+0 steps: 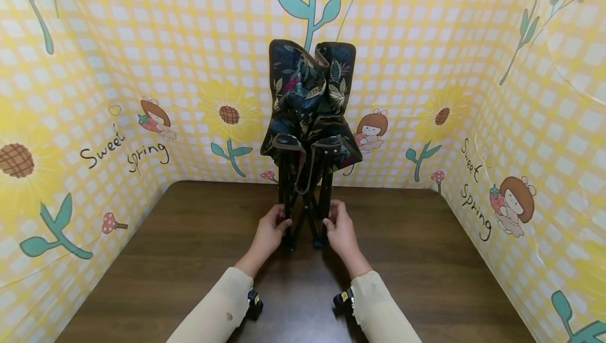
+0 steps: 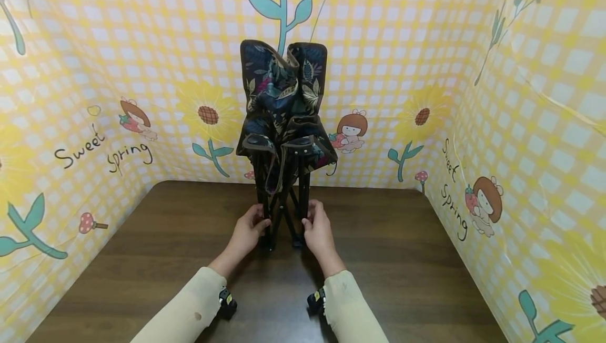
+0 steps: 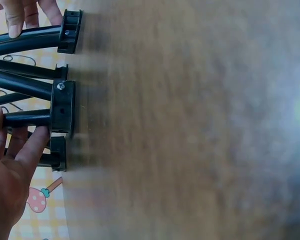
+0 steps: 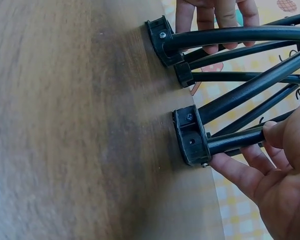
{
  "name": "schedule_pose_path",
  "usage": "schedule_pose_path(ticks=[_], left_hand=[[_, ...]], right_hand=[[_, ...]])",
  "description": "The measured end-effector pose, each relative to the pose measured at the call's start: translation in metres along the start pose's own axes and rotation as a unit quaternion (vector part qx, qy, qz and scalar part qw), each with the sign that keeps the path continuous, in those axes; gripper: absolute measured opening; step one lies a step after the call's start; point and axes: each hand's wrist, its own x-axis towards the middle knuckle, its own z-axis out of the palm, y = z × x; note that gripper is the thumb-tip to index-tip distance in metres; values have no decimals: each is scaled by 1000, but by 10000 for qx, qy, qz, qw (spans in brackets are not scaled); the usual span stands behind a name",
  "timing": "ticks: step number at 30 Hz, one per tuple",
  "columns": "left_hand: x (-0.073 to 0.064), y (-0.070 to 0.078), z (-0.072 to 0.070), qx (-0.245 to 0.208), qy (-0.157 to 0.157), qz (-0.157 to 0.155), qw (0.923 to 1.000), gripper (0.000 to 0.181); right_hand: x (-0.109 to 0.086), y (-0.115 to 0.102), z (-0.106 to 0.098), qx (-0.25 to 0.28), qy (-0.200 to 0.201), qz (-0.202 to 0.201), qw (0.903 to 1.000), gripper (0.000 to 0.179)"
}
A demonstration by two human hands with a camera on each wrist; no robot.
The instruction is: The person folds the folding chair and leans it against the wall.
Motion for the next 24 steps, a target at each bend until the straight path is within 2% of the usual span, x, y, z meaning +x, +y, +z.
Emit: schedule_pose_path(ticks=[7, 13, 24], left_hand=[[3, -4, 0, 140, 30, 181, 9997, 29], [8, -10, -1, 79, -123, 103, 9998, 30], [18, -12, -5, -116, -343, 14, 9993, 34]], right_hand=[[4, 5, 5, -199, 82, -76, 9997, 46], [7, 9, 5, -178, 41, -28, 9998, 48], [15, 9, 5, -209, -123, 166, 9996, 53]])
